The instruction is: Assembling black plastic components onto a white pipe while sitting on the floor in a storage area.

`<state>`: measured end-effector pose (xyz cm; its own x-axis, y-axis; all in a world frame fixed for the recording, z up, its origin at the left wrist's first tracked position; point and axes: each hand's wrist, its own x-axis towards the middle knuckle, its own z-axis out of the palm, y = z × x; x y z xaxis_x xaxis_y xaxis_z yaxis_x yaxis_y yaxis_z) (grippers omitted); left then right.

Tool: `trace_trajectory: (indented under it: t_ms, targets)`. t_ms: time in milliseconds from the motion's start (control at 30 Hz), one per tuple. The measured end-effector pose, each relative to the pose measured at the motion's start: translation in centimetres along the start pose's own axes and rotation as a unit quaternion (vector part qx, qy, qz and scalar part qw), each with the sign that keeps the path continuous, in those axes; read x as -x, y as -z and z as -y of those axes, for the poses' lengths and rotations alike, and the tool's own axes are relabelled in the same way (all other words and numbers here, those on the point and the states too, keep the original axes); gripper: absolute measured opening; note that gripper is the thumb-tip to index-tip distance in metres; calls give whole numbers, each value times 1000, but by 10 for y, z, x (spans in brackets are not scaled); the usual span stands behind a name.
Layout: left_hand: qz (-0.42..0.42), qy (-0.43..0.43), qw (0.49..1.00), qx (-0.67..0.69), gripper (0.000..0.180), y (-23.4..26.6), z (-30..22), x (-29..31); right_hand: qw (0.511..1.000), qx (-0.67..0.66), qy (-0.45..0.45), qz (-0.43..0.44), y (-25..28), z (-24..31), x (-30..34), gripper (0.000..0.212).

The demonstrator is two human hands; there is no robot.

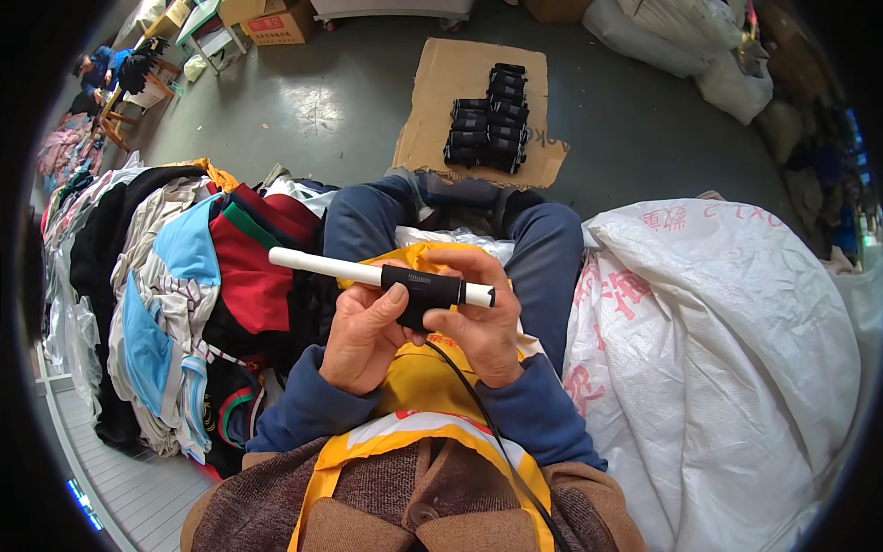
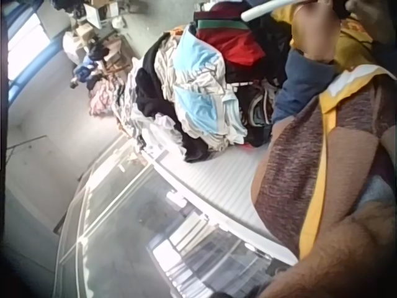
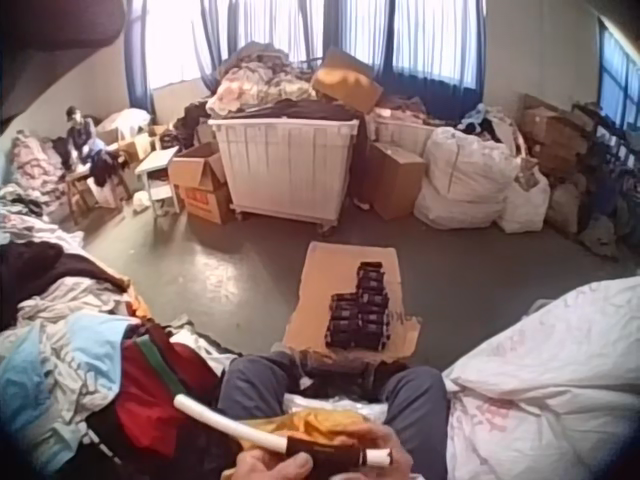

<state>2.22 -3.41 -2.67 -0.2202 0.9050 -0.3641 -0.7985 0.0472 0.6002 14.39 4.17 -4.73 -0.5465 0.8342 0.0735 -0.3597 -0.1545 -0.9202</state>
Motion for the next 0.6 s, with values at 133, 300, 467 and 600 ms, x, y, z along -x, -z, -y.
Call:
trace_trajectory:
  t_ms: [133,300,467,600]
  targets:
    - [-12,-39,997,-64,26,-1,4,-2,977,-170,-112,-56,0,-4,4,33]
    - [-18,-7,999,-46,29,-11,-3,-3,974,-158,-100,-125,-6,6,1,28]
    - [53,0,994,-95,22,-41,-28,6,989,-92,111,-31,-11,36,-4,30]
    - [60,5,995,-82,26,-37,-20,4,990,-62,117,-48,-7,35,-3,32]
